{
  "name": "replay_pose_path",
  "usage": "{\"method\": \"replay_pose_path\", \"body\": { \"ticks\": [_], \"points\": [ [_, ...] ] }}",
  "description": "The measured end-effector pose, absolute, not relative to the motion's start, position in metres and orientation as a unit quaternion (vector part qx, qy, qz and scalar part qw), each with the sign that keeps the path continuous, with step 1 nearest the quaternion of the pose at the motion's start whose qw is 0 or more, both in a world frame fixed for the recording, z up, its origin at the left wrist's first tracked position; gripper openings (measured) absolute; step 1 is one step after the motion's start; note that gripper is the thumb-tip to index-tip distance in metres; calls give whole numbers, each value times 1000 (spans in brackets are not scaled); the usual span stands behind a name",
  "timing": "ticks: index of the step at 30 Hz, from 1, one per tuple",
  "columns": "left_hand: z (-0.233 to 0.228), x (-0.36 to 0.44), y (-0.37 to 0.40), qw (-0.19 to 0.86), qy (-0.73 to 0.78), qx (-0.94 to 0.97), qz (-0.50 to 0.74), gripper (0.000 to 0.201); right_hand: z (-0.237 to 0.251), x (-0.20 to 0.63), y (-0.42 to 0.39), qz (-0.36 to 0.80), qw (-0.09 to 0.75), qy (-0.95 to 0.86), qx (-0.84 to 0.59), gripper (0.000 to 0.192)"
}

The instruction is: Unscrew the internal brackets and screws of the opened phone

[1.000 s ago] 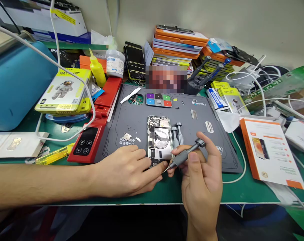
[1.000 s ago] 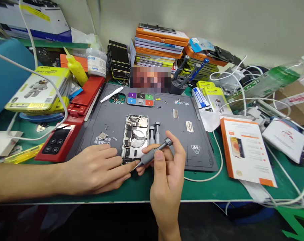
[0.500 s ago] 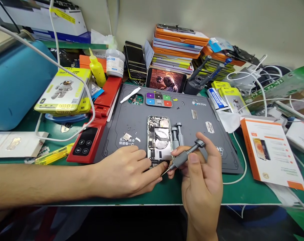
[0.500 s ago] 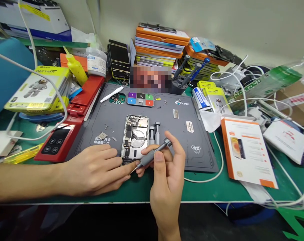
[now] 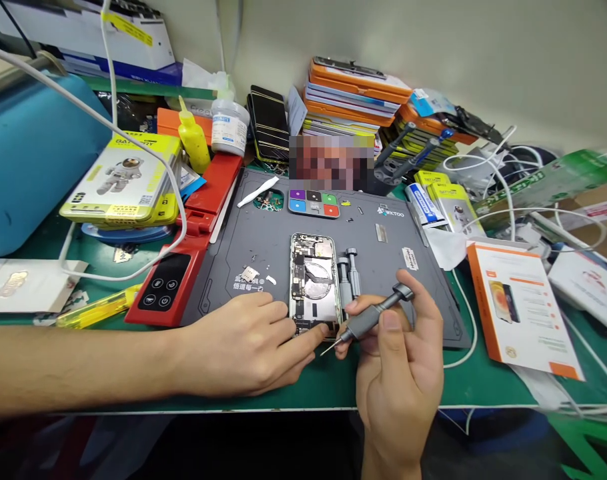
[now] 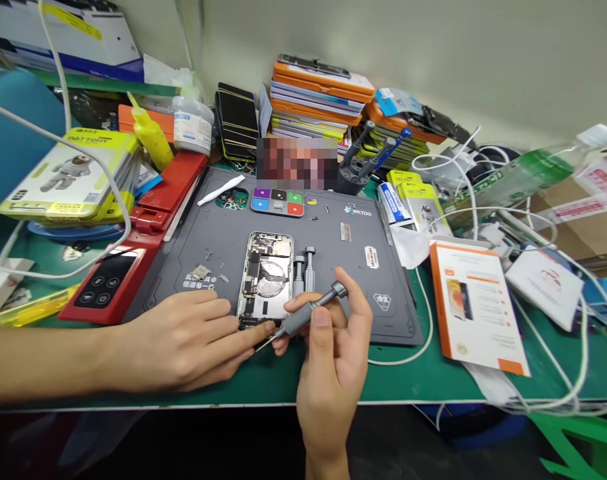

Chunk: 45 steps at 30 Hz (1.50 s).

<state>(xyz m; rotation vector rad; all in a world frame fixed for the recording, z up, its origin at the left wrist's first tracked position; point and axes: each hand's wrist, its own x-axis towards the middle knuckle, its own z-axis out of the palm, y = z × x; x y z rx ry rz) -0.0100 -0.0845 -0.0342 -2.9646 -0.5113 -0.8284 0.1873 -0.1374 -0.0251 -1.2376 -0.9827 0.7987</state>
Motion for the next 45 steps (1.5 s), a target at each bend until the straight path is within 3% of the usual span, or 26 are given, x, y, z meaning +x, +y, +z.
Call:
{"method": "replay_pose_path", "body": {
  "ticks": [5,7,12,27,30,38,41,45],
  "points": [
    [-35,-8,-85,-2,-179,-944,-277,25,-34,193,-141,55,651,-551,-519,51],
    [-34,-7,-85,-4,-189,-940,-285,22,-38,196,-141,0,632,-590,-502,56],
    [-33,-7,-86,-1,-195,-937,-288,22,-38,195,-137,-33,579,-667,-467,56],
    [-34,-9,-86,-22,-182,-940,-289,18,-41,197,-137,-54,533,-713,-452,60],
    [-35,-9,-86,-26,-177,-941,-286,18,-45,198,-136,-91,536,-722,-429,63],
    [-34,-10,-85,-31,-173,-946,-273,21,-38,199,-138,-138,536,-727,-407,44],
    [-34,-11,-85,-33,-168,-951,-258,21,-35,199,-136,-118,540,-724,-413,45],
    [-35,-11,-85,-22,-168,-953,-253,20,-37,198,-130,-175,555,-707,-401,48]
  ]
}}
